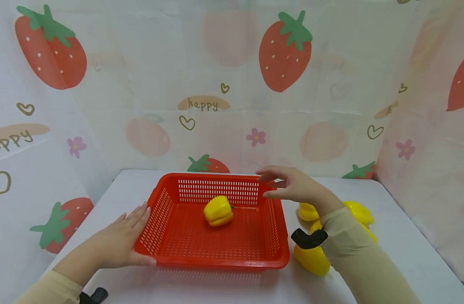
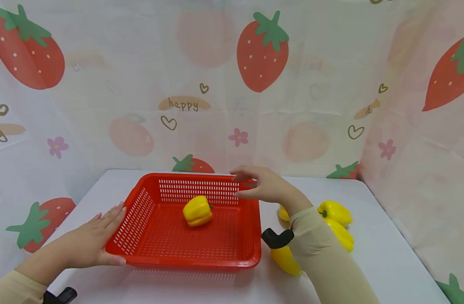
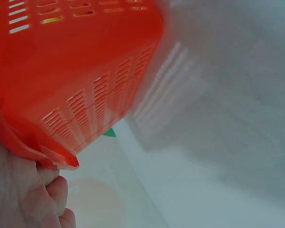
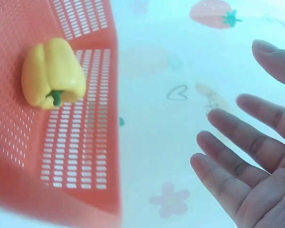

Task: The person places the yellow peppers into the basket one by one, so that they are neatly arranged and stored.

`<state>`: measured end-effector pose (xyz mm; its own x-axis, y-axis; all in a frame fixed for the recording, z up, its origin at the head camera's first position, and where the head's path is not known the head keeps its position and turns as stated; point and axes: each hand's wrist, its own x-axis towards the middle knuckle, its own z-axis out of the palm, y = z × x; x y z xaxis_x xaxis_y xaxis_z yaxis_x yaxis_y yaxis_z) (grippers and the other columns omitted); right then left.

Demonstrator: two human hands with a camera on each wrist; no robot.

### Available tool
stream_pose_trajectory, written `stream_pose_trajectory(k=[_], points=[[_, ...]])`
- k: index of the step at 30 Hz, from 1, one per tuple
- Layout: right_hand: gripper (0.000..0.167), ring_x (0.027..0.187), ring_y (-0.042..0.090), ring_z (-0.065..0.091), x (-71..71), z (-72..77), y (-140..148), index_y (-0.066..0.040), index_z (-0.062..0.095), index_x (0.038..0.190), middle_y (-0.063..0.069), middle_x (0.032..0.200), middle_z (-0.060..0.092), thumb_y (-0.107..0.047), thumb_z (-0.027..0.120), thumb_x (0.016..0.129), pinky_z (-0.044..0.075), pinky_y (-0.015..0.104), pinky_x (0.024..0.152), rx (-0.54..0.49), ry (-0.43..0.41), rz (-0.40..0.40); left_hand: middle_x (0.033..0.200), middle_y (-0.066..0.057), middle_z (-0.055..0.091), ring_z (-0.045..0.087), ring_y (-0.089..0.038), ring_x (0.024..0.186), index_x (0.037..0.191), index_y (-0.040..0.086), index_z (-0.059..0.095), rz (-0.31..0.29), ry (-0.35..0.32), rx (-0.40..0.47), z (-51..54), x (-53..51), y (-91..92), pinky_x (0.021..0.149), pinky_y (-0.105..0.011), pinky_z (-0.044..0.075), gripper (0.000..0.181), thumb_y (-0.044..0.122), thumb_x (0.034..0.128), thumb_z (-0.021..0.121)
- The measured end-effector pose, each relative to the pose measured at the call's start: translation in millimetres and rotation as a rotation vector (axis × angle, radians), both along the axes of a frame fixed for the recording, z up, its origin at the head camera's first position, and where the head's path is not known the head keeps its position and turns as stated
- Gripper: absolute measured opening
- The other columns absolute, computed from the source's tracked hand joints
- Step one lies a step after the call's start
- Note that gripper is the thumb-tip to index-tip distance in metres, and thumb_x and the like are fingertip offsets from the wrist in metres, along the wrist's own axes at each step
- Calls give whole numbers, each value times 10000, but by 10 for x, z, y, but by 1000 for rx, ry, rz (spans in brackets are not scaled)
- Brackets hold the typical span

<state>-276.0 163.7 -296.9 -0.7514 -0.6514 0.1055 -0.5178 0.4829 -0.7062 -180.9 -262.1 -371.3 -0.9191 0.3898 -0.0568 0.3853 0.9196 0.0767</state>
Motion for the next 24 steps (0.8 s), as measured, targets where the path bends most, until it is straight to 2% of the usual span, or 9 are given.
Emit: stream_pose_trajectory(k=[7,18,24], points=[[528,1116,167,529,62,-10,260,-216,493,1283,-22,1196,569,-260,707,803,451,410,927,-30,0,-38,1488,-202,187,203,-387,1340,1429,-33,204,11,-3,10,1,11,11,1028,-603,217,1222,813,603,516],[489,1114,197,538,171,-122,647,-195,501,1265,12,1206,571,-263,691,820,471,362,905,20,28,-76,1492,-205,171,192,-387,1345,1430,-37,190,9,-10,14,-6,10,-4,1035,-592,214,1227,816,607,507],[489,1108,197,538,250,-198,815,-200,499,1268,4,1210,571,-293,680,824,457,397,922,73,25,-104,1493,-203,170,190,-386,1347,1431,-37,183,7,-13,8,-9,13,-9,1038,-589,212,1233,826,607,492]])
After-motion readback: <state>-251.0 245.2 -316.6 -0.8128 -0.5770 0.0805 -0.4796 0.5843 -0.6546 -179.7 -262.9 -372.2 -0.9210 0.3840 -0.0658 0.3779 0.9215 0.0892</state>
